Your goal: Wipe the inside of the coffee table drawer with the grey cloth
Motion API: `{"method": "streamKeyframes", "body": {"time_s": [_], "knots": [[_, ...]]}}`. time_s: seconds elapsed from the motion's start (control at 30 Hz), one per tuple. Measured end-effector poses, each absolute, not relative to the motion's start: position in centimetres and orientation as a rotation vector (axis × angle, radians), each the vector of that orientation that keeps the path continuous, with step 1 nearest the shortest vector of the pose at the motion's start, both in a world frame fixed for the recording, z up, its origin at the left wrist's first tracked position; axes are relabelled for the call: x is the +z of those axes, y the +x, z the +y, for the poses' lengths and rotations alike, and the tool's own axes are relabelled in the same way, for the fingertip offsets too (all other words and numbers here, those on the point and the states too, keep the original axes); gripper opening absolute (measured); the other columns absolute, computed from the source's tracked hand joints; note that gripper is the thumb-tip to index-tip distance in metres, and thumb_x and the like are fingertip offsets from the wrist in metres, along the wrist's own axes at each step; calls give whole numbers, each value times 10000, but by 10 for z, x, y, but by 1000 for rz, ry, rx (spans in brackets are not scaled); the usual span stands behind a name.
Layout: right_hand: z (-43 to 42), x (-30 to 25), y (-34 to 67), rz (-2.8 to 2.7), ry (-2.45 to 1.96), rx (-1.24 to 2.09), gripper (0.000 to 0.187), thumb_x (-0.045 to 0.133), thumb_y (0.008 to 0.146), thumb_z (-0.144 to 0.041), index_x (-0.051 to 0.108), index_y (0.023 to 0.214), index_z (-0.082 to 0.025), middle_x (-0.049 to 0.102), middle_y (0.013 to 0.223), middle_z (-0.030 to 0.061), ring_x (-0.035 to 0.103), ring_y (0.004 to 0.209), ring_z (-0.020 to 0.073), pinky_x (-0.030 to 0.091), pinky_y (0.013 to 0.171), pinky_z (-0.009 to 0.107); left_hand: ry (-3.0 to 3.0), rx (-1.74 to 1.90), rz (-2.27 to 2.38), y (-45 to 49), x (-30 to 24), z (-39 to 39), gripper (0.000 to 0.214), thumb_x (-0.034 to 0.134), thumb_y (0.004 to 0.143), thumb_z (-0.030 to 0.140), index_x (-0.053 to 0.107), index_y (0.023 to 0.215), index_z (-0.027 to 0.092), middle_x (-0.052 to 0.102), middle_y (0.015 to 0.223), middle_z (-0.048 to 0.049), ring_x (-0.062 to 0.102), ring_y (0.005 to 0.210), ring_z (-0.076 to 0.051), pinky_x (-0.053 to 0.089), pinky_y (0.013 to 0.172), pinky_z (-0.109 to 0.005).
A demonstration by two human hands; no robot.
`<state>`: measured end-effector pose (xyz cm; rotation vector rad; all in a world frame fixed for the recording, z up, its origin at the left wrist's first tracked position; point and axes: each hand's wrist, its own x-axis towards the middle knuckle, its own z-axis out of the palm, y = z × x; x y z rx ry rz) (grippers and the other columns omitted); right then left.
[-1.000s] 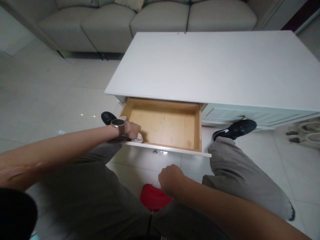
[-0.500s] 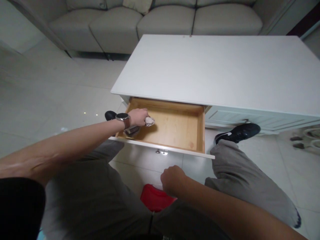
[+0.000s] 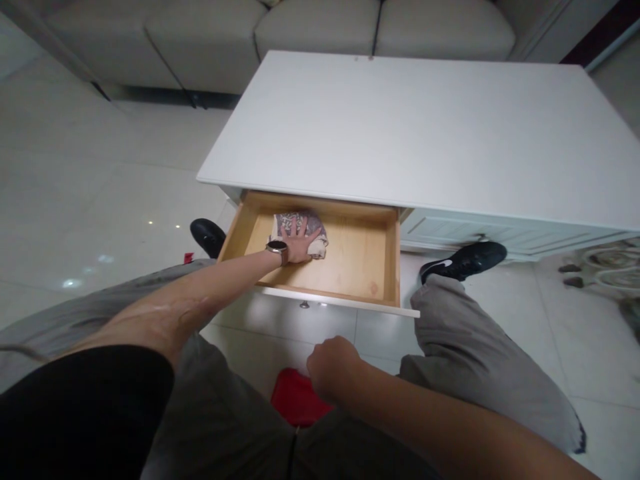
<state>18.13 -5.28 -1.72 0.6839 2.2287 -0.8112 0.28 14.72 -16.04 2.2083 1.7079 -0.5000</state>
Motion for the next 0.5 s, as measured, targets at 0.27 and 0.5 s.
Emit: {"method": "streamKeyframes", "body": {"time_s": [0.27, 0.5], "knots": [[-49, -15, 173, 2151, 659, -813, 258, 598, 930, -150, 796, 1092, -123, 784, 1113, 190, 770, 1019, 309, 647, 769, 408, 2412, -297, 1388, 73, -165, 152, 701, 560, 963, 383, 354, 1633, 357, 93, 1769, -144, 41, 1600, -491, 101, 1184, -803], [-46, -32, 172, 2164, 668, -769, 263, 612, 932, -192, 797, 1113, -146, 785, 1110, 192, 767, 1040, 315, 645, 797, 417, 2572, -220, 1002, 164, -173, 131, 675, 591, 911, 289, 472, 1574, 340, 173, 1759, -110, 89, 1613, -432, 74, 1209, -781]]}}
